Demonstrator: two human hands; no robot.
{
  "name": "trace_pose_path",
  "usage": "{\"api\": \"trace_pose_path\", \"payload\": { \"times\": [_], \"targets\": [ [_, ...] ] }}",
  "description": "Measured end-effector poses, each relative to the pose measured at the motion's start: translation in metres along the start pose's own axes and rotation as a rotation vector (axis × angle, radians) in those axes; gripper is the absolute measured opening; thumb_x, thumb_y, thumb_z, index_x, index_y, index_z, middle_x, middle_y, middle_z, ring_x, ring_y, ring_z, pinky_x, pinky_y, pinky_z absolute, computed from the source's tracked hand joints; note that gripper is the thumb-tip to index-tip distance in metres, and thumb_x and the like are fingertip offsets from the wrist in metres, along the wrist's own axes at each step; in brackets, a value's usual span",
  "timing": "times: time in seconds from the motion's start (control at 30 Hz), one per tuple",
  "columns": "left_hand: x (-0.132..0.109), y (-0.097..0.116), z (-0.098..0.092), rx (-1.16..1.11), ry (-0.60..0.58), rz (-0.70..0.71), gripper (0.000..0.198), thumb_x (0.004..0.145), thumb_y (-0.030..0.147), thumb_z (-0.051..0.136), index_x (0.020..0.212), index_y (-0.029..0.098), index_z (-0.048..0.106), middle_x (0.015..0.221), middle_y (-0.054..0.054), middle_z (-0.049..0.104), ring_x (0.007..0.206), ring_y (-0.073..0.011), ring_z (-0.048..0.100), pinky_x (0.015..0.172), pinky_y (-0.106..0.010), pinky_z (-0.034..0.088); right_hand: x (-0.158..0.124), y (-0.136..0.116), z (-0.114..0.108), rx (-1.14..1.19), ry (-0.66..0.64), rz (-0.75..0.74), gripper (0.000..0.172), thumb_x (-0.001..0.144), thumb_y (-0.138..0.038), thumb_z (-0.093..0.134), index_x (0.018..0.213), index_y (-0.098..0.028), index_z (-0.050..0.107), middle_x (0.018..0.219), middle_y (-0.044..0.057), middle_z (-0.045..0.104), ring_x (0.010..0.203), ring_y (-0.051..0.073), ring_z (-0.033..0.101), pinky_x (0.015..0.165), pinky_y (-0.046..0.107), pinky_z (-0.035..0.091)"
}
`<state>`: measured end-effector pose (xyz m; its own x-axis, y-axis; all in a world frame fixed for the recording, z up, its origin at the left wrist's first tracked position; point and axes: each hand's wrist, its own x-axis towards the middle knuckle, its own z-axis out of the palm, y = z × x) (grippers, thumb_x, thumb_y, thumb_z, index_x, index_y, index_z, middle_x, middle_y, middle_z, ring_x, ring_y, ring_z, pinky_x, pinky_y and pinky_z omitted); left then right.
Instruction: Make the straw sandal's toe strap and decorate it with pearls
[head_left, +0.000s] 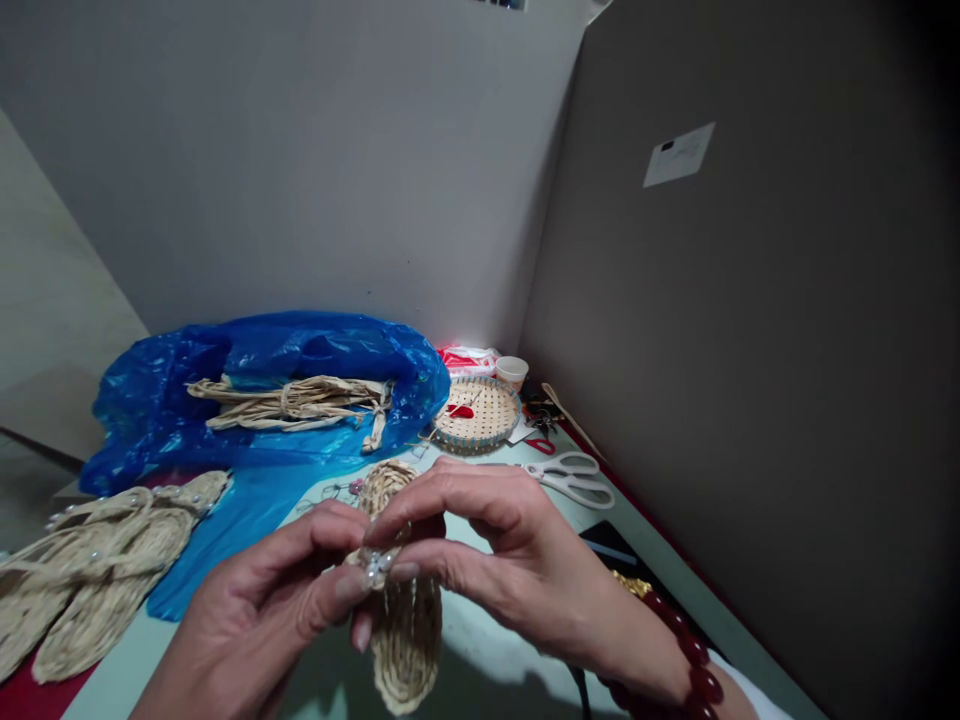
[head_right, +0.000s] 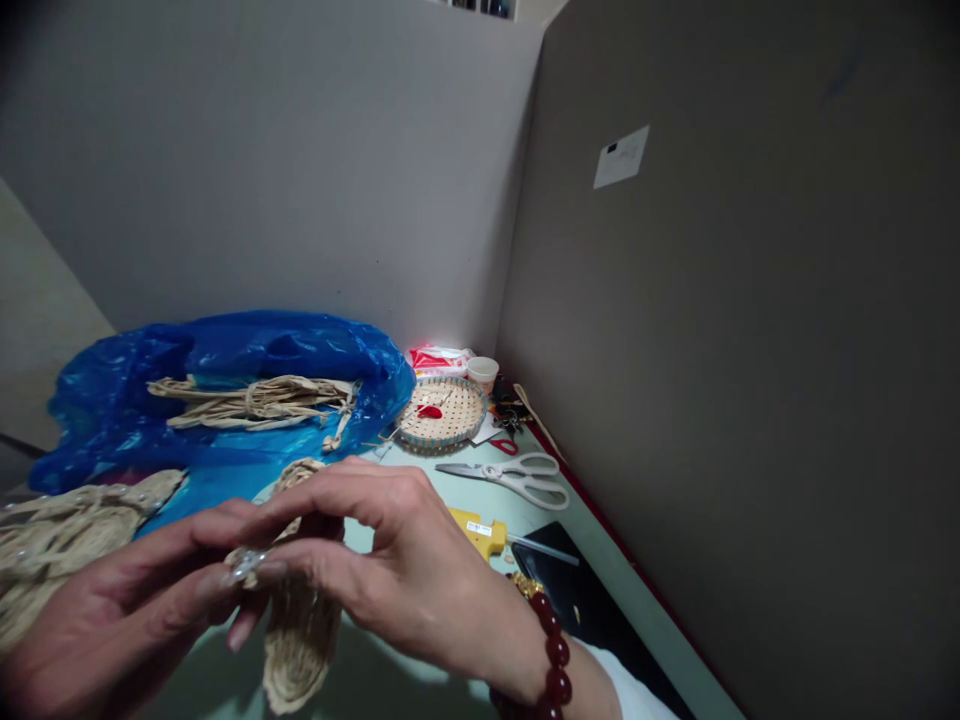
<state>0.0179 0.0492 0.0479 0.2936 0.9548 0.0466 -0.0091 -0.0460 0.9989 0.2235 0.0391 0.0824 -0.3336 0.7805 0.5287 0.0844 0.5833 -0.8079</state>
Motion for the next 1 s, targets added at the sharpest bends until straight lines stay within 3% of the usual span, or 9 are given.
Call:
{"api": "trace_pose_path", "payload": {
  "times": [0.2, 0.37, 0.53, 0.67, 0.77, 0.9, 1.0],
  "targets": [
    [0.0, 0.001, -0.002, 0.003, 0.001, -0.066, 0.021, 0.071, 0.057, 0.086, 0.069, 0.038, 0.078, 0.071, 0.005, 0.066, 0.071, -0.0191, 0.06, 0.068, -0.025, 0.056, -0.002, -0.002, -0.001, -0.016, -0.069, -0.052, 0.022, 0.099, -0.011, 0.065, 0.117, -0.009, 0.077, 0.103, 0.008, 0.078, 0.094, 0.013, 0.069, 0.088, 0.021, 0.053],
    [0.004, -0.004, -0.011, 0.127, -0.106, 0.013, 0.02, 0.08, 0.051, 0.08, 0.073, 0.032, 0.08, 0.078, 0.001, 0.07, 0.08, -0.0214, 0.062, 0.071, -0.026, 0.055, -0.001, -0.004, -0.006, -0.036, -0.125, -0.1, 0.018, 0.099, -0.014, 0.065, 0.105, -0.005, 0.079, 0.097, 0.011, 0.075, 0.092, 0.016, 0.069, 0.088, 0.025, 0.054],
    [0.008, -0.002, -0.015, 0.116, -0.202, -0.037, 0.021, 0.082, 0.047, 0.081, 0.072, 0.028, 0.08, 0.075, 0.003, 0.069, 0.074, -0.0172, 0.062, 0.068, -0.023, 0.051, 0.0, -0.006, -0.006, 0.076, -0.134, 0.06, 0.006, 0.094, -0.012, 0.072, 0.092, -0.011, 0.078, 0.089, 0.004, 0.075, 0.084, 0.014, 0.068, 0.082, 0.024, 0.054],
    [0.005, 0.001, -0.015, -0.024, -0.272, -0.154, 0.028, 0.078, 0.052, 0.085, 0.074, 0.025, 0.076, 0.063, 0.005, 0.063, 0.058, -0.0111, 0.055, 0.057, -0.019, 0.045, -0.002, -0.007, 0.002, 0.116, -0.101, 0.127, 0.007, 0.093, -0.012, 0.073, 0.097, -0.016, 0.077, 0.085, -0.002, 0.07, 0.077, 0.01, 0.063, 0.075, 0.022, 0.051],
    [-0.001, 0.0, -0.017, -0.038, -0.329, -0.188, 0.03, 0.081, 0.053, 0.083, 0.075, 0.024, 0.075, 0.062, 0.005, 0.064, 0.059, -0.0105, 0.054, 0.057, -0.019, 0.045, -0.004, -0.011, 0.008, 0.056, -0.053, 0.167, 0.009, 0.091, -0.013, 0.071, 0.098, -0.016, 0.075, 0.08, -0.002, 0.065, 0.072, 0.01, 0.058, 0.068, 0.023, 0.048],
    [-0.012, 0.002, -0.024, -0.007, -0.404, -0.206, 0.027, 0.09, 0.053, 0.074, 0.084, 0.027, 0.076, 0.08, 0.005, 0.062, 0.063, -0.0103, 0.056, 0.061, -0.021, 0.046, -0.012, -0.009, 0.008, 0.278, 0.075, 0.322, 0.005, 0.09, -0.017, 0.064, 0.088, -0.016, 0.069, 0.074, -0.003, 0.059, 0.065, 0.009, 0.05, 0.06, 0.02, 0.041],
    [-0.019, 0.008, -0.031, 0.049, -0.457, -0.184, 0.032, 0.094, 0.055, 0.066, 0.086, 0.025, 0.071, 0.085, 0.004, 0.054, 0.066, -0.0111, 0.049, 0.063, -0.023, 0.042, -0.026, 0.005, 0.009, 0.532, 0.135, 0.505, 0.019, 0.094, -0.028, 0.062, 0.079, -0.017, 0.061, 0.061, -0.008, 0.042, 0.055, 0.006, 0.034, 0.051, 0.018, 0.029]
  ]
}}
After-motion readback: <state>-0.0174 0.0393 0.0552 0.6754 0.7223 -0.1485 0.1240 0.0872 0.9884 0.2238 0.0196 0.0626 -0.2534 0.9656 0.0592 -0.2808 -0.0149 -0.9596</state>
